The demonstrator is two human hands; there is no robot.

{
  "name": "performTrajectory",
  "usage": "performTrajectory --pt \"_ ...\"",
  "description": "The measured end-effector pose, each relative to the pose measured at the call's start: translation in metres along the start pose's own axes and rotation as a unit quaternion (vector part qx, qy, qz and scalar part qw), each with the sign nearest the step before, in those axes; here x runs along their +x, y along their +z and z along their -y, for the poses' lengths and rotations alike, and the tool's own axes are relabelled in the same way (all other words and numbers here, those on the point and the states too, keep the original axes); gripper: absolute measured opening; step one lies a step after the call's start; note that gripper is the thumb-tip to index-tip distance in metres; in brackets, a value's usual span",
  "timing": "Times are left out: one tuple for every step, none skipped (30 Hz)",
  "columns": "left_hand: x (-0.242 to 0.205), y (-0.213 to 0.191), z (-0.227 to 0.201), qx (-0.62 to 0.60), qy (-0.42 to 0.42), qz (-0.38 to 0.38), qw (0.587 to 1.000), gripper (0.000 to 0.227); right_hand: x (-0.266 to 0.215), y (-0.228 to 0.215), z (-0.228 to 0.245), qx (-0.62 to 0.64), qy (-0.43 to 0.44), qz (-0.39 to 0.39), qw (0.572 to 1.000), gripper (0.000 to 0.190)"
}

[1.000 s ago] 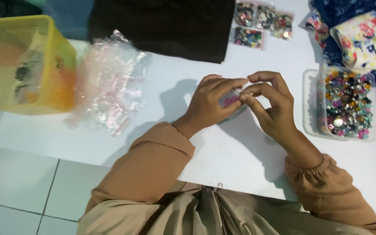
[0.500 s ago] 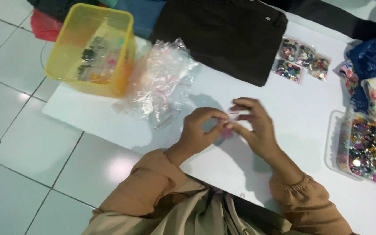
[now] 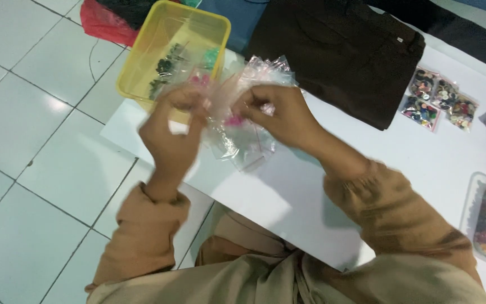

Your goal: The person picks various buttons from a container and plastic bags, sorts them into groups on the table by color, and then puts them into a small plastic bag.

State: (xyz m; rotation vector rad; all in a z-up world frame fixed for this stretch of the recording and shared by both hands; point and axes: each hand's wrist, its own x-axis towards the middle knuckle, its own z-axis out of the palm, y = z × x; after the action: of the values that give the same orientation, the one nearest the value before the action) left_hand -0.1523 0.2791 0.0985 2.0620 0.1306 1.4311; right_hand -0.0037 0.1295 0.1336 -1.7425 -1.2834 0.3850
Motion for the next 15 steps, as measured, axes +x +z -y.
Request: performTrajectory --pt "0.008 -0.004 0.007 0.002 0.000 0.000 1.000 0.008 0.020 0.006 -0.006 0.001 -0.001 0.001 1.000 0.003" --pt "0.017 -0.008 0.015 0.026 -0.043 -0.006 0.999 0.014 0.041 0.011 -0.012 -0.013 -0.027 -0.012 0.999 0.011" --pt "0.026 -0.012 0.022 0.051 -0.085 -0.012 0.995 0.022 0.062 0.017 -0.018 -0.027 -0.053 -0.025 0.998 0.021" --pt "0.033 -0.012 0.033 0.053 -0.085 -0.012 0.995 0.022 0.079 0.024 -0.027 -0.025 -0.054 -0.025 0.998 0.021" --pt "0.039 -0.011 0.044 0.049 -0.071 -0.013 0.996 0.023 0.097 0.032 -0.037 -0.033 -0.080 -0.046 0.995 0.016" --pt "0.044 -0.013 0.055 0.046 -0.059 -0.015 0.997 0.024 0.113 0.041 -0.046 -0.041 -0.105 -0.066 0.991 0.010" --pt "0.046 -0.013 0.064 0.048 -0.061 -0.014 0.997 0.024 0.121 0.048 -0.052 -0.039 -0.105 -0.065 0.992 0.010" --pt "0.048 -0.012 0.074 0.066 -0.100 0.025 0.993 0.029 0.127 0.054 -0.059 -0.092 -0.066 -0.073 0.991 0.009" --pt "0.049 -0.010 0.084 0.082 -0.139 0.065 0.985 0.035 0.134 0.060 -0.065 -0.145 -0.027 -0.080 0.986 0.019" --pt "0.047 -0.008 0.092 0.083 -0.140 0.065 0.984 0.035 0.136 0.063 -0.069 -0.145 -0.026 -0.079 0.986 0.019" --pt "0.045 -0.005 0.099 0.114 -0.168 0.100 0.974 0.034 0.138 0.066 -0.073 -0.200 -0.010 -0.052 0.978 0.030" --pt "0.043 -0.001 0.107 0.143 -0.194 0.136 0.961 0.034 0.139 0.068 -0.077 -0.256 0.006 -0.025 0.966 0.041" --pt "0.042 0.000 0.113 0.143 -0.195 0.136 0.961 0.034 0.143 0.072 -0.086 -0.256 0.007 -0.024 0.966 0.041" --pt "0.039 0.002 0.119 0.178 -0.205 0.185 0.944 0.028 0.146 0.075 -0.095 -0.317 -0.028 -0.015 0.948 0.031" --pt "0.037 0.004 0.125 0.213 -0.213 0.234 0.924 0.021 0.149 0.078 -0.105 -0.375 -0.064 -0.006 0.925 0.021"
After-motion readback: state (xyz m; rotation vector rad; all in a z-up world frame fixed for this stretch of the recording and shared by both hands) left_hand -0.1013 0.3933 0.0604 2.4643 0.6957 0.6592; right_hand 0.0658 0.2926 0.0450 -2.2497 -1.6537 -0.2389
